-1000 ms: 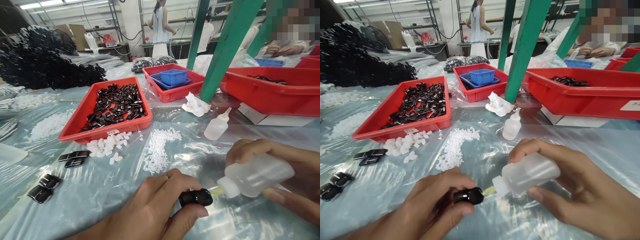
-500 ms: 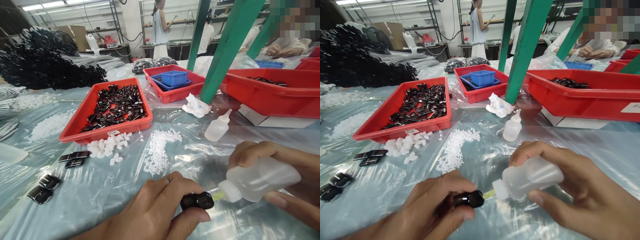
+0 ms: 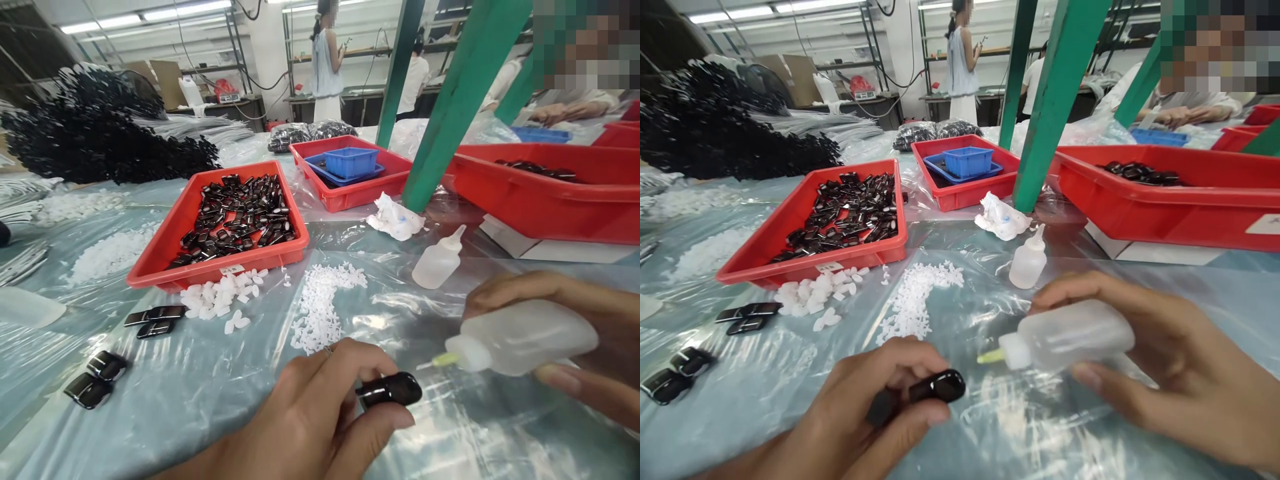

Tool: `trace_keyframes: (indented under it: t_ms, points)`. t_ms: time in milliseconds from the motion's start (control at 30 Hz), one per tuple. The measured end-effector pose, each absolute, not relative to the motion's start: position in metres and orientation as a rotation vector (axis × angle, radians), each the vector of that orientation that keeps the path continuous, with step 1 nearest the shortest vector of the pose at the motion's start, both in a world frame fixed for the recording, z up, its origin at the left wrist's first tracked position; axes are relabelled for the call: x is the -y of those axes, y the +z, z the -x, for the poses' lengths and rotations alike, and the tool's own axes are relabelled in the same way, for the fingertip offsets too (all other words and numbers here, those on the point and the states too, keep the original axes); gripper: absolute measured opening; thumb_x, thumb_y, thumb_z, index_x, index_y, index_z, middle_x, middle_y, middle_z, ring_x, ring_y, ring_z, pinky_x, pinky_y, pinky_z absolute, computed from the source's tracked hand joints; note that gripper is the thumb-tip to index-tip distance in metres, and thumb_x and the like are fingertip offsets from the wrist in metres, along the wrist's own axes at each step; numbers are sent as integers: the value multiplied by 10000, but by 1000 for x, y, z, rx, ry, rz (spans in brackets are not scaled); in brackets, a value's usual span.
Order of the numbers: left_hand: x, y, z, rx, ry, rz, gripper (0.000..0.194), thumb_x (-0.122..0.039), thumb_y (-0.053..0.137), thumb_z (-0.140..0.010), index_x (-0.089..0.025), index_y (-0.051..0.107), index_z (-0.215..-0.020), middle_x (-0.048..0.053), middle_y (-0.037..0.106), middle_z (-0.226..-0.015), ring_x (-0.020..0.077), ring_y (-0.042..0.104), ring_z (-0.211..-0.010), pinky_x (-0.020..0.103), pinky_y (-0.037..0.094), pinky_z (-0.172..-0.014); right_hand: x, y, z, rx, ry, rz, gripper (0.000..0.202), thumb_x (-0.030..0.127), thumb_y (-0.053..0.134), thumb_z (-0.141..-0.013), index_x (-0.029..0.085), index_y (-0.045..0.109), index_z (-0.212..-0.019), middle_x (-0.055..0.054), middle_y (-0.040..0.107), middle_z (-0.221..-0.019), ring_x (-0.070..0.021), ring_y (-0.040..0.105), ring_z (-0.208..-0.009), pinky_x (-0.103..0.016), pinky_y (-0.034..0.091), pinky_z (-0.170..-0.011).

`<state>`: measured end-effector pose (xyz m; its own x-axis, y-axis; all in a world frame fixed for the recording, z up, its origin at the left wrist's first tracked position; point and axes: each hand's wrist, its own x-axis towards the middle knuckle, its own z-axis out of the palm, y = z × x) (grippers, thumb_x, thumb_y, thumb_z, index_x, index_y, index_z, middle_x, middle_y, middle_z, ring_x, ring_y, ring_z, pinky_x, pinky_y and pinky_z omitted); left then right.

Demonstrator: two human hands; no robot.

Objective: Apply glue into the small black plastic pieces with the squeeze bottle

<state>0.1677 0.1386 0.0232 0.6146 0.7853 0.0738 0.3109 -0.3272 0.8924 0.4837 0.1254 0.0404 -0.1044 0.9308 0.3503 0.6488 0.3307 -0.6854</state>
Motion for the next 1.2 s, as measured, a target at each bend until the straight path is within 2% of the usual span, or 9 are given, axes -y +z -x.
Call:
trace_keyframes:
  t_ms: [67,133,267,400,667,800,900,1033,1200]
  points:
    - [-141,21,-169,-837,649,-1834,124,-285,671,-1016,-242,654,-1131,-4,695,-864,115,624,-710,195,434,-623,-128,38,-485,1875,471,1330,376,556,801,-857,483,728,-1219,4,768,-1100,-232,782,-972,-201,651,-790]
    - [-142,19,-170,-813,662,-1770,132,-293,685,-998,-222,653,-1104,-9,667,-814,97,575,-642,182,433,-594,-130,34,-482,1827,543,1319,412,520,820,-864,515,697,-1258,32,775,-1107,-192,780,-972,-175,621,-864]
    - [-142,13,-173,-866,679,-1589,192,-344,730,-967,-211,635,-1068,-32,605,-748,71,556,-554,147,436,-525,-134,26,-465,1747,678,1340,362,494,858,-828,476,711,-1159,47,795,-1064,-186,799,-868,-147,634,-726]
    - [-145,4,-178,-751,767,-1511,311,-445,746,-958,-192,566,-985,-65,530,-574,69,535,-439,135,349,-454,-136,22,-456,1726,644,1391,286,488,863,-798,413,719,-1033,40,765,-1019,-209,806,-828,-182,647,-649]
    - [-146,9,-179,-802,715,-1421,335,-438,771,-930,-188,553,-978,-43,578,-637,66,541,-477,132,354,-473,-133,16,-464,1923,383,1437,350,574,792,-875,390,668,-1146,26,762,-1096,-202,786,-913,-166,643,-644]
    - [-144,16,-176,-835,709,-1508,178,-295,661,-1006,-215,604,-1154,-19,626,-835,55,572,-613,153,468,-624,-122,10,-472,1975,228,1428,484,614,761,-883,390,623,-1289,20,746,-1191,-203,764,-1043,-174,637,-842]
    - [-145,13,-175,-671,778,-1532,225,-357,484,-1118,-240,548,-1298,2,639,-948,29,552,-561,156,471,-592,-115,12,-475,2038,140,1423,419,562,721,-908,382,612,-1271,22,756,-1192,-212,766,-1051,-186,643,-857]
    - [-148,8,-176,-587,837,-1597,372,-418,266,-1170,-179,544,-1235,9,614,-876,30,510,-486,166,431,-513,-113,22,-469,2094,38,1387,348,535,664,-937,390,611,-1249,31,792,-1105,-205,797,-922,-179,662,-742]
    - [-149,13,-177,-601,819,-1625,376,-391,255,-1174,-158,550,-1164,9,625,-851,31,484,-480,171,394,-494,-114,22,-467,2069,17,1344,313,531,654,-943,388,628,-1219,22,790,-1083,-196,793,-921,-173,654,-742]
